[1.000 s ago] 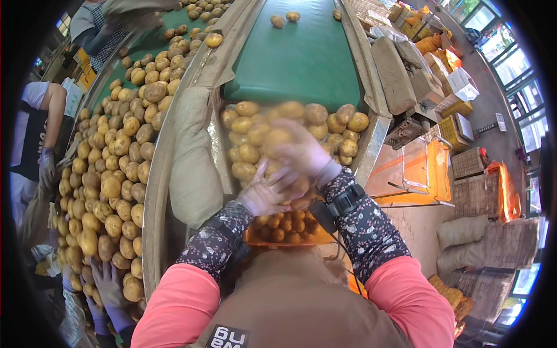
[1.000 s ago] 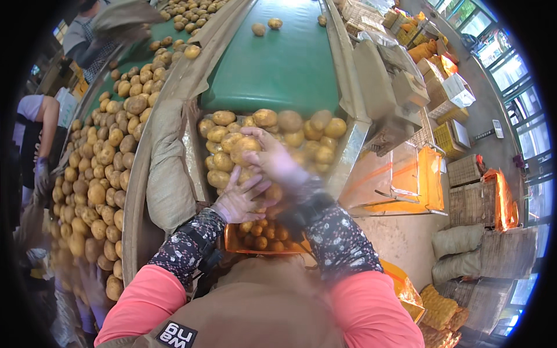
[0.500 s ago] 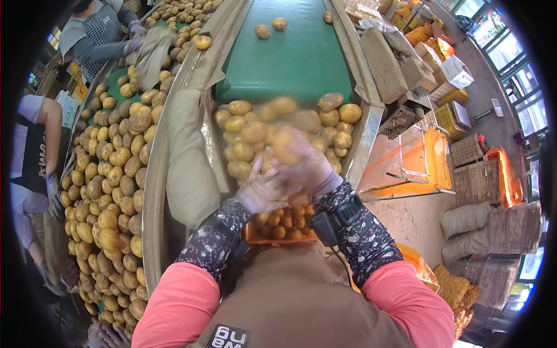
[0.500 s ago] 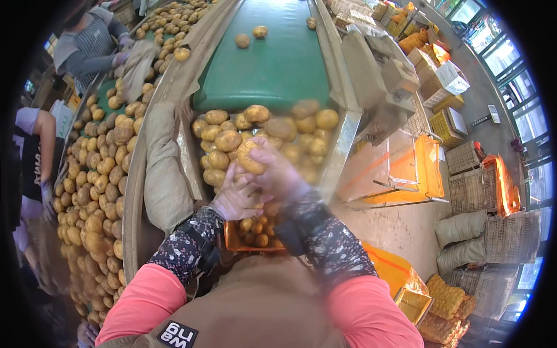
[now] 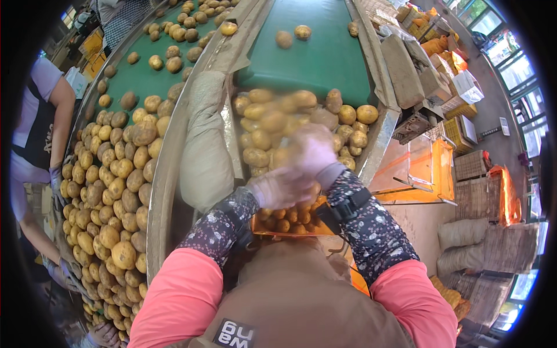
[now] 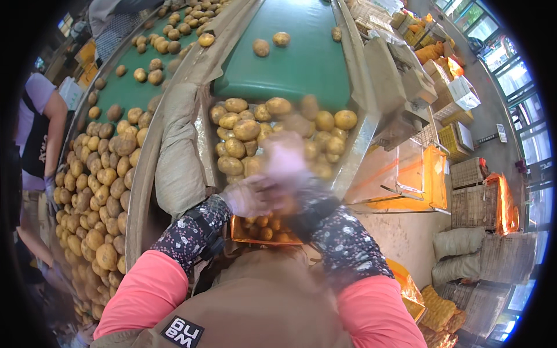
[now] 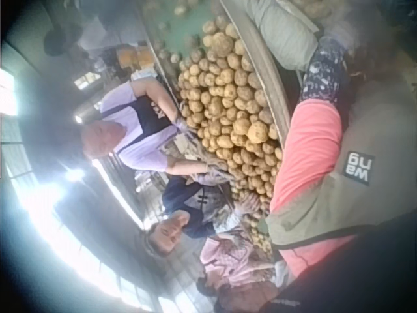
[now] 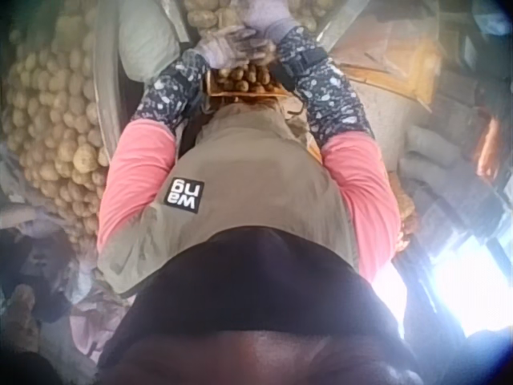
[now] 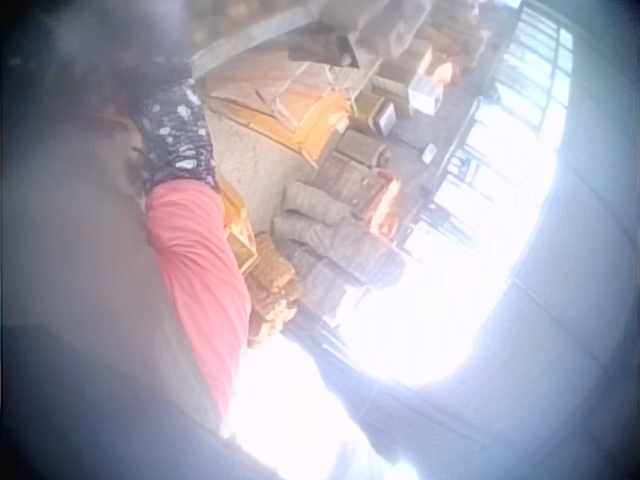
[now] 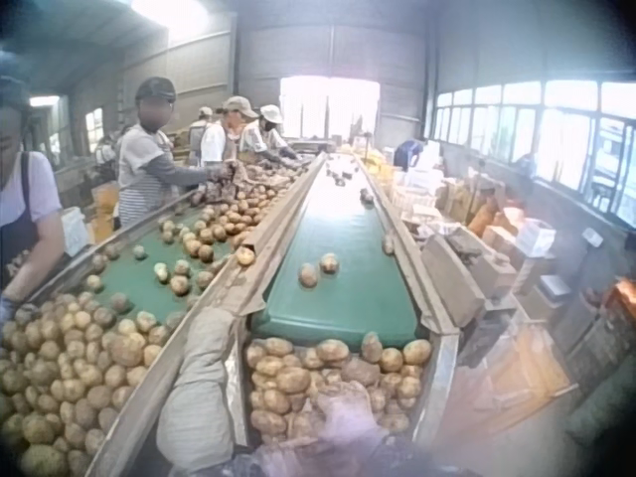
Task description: The person picks potatoes from a moving conveyor belt and places them into an orange bin. The person continues this process throughout the clip, handling potatoes one at a time or in small groups.
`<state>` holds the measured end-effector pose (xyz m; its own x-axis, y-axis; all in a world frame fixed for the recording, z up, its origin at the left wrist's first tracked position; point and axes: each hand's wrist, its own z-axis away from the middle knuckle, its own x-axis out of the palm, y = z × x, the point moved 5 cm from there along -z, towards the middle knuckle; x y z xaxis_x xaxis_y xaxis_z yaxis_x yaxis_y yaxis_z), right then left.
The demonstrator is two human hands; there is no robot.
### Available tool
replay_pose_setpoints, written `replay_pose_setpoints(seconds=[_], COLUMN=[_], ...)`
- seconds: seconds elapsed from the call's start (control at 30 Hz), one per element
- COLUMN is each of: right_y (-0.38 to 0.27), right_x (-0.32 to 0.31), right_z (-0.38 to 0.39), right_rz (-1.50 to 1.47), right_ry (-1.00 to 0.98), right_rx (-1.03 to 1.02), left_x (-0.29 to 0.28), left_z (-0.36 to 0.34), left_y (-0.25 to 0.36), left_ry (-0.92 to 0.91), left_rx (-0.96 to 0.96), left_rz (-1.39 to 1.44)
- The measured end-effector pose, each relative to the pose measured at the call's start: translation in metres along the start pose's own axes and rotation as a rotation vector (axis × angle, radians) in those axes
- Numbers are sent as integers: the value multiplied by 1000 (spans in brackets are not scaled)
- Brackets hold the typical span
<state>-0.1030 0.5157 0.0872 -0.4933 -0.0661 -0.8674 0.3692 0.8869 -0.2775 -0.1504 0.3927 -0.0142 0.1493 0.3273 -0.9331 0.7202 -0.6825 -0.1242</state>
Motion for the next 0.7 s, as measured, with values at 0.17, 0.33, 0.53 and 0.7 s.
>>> replay_pose_setpoints(seconds=[0.17,0.33,0.53,0.7], right_y=[-42,-56,10,61], right_x=[42,39,17,14], right_z=[-18,-10,-10,0], right_rz=[-83,-181,-68,173], right_ry=[-349,-312,61,-93], right_rx=[152,138,227,467], left_x=[2,-12,-8,4], left_z=[5,-2,-1,7], left_y=[-4,-7,-5,-3], left_ry=[-411,-821,-235,-111], left_rx=[-233,-267,-132,-179], left_rz=[949,475,154,88])
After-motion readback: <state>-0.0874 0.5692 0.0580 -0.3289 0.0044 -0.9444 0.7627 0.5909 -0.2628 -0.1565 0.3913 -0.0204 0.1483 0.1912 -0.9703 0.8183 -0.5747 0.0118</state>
